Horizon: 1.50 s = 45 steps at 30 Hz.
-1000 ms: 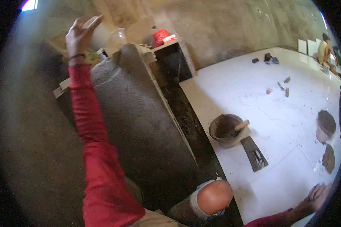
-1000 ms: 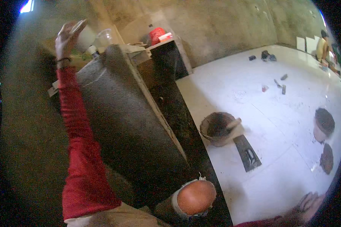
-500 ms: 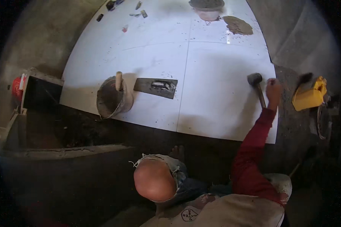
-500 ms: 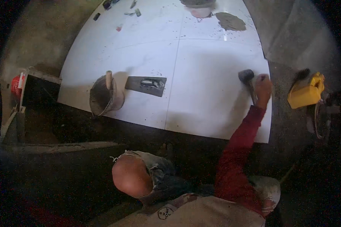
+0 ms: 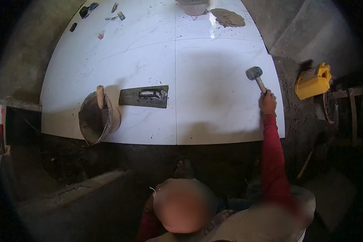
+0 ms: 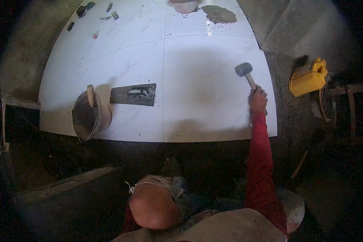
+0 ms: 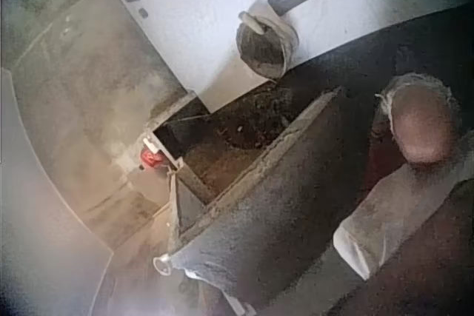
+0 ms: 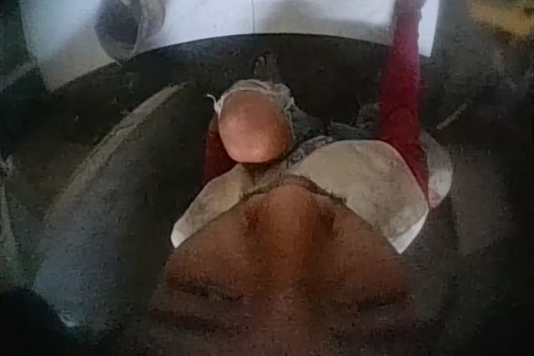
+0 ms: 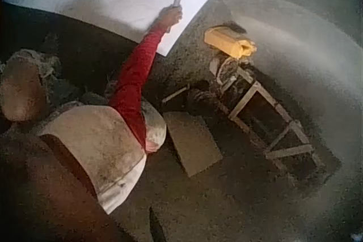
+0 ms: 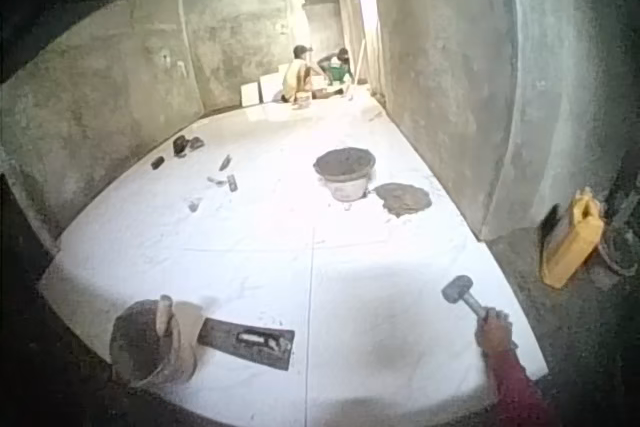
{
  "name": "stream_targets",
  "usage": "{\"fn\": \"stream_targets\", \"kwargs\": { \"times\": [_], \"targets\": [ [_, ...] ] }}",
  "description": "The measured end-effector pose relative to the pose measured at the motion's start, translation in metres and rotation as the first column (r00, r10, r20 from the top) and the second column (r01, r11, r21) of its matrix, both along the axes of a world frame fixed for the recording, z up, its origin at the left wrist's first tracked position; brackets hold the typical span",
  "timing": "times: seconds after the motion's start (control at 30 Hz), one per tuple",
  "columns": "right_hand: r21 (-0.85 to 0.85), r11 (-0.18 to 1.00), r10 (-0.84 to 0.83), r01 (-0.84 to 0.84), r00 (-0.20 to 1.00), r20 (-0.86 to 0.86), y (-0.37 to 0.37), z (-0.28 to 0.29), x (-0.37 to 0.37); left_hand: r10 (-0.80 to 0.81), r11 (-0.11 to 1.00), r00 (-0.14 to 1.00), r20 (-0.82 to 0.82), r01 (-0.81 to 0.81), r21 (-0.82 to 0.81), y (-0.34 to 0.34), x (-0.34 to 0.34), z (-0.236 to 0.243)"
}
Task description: The person applies mortar to the back of a tile using a trowel, places the tile onto the floor, and aligns it with existing tiles. The person then uses a rubber mallet to tap the tile into place and applies small spacers into the gaps.
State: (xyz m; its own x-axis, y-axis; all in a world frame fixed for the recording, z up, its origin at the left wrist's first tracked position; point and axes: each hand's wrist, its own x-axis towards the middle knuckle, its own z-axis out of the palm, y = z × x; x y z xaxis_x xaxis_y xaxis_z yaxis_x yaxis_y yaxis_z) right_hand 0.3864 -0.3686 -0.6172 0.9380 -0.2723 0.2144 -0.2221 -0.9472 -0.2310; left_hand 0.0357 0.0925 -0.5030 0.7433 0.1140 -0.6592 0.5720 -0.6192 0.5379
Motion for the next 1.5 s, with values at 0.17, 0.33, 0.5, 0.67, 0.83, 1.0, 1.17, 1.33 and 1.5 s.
{"fn": "stream_targets", "kwargs": {
  "times": [0.17,0.33,0.5,0.67,0.83,1.0,1.17,1.33,1.5],
  "targets": [
    [0.372,0.926,0.119,-0.062,0.984,-0.133,0.014,0.015,-0.05,-0.171,0.972,0.979,0.113,0.186,-0.145,-0.042,0.085,-0.031],
    [0.583,0.804,0.18,-0.113,0.982,-0.057,0.103,0.04,-0.081,-0.436,0.895,0.447,0.781,0.126,0.428,-0.109,0.228,-0.083],
    [0.454,0.889,0.124,-0.063,0.987,-0.106,0.126,0.036,-0.095,-0.508,0.836,0.545,0.667,0.124,0.535,-0.124,0.281,-0.112],
    [0.425,0.905,0.148,-0.033,0.959,-0.24,0.14,0.045,-0.098,-0.473,0.86,0.555,0.684,0.125,0.494,-0.12,0.28,-0.111],
    [0.328,0.942,0.173,-0.072,0.941,-0.291,0.14,0.021,-0.11,-0.46,0.872,0.532,0.711,0.123,0.473,-0.117,0.281,-0.115],
    [0.326,0.937,0.214,-0.124,0.942,-0.258,0.148,0.027,-0.121,-0.471,0.864,0.57,0.674,0.142,0.483,-0.108,0.28,-0.119],
    [0.414,0.903,0.231,-0.112,0.941,-0.248,0.14,0.029,-0.139,-0.531,0.834,0.577,0.621,0.229,0.502,-0.094,0.248,-0.122],
    [0.397,0.893,0.276,-0.214,0.955,-0.106,0.15,0.023,-0.164,-0.57,0.808,0.657,0.494,0.337,0.483,-0.057,0.172,-0.111],
    [0.379,0.916,0.297,-0.127,0.851,-0.433,0.153,0.024,-0.157,-0.745,0.618,0.612,0.266,0.483,0.62,-0.019,0.141,-0.091]
  ]
}}
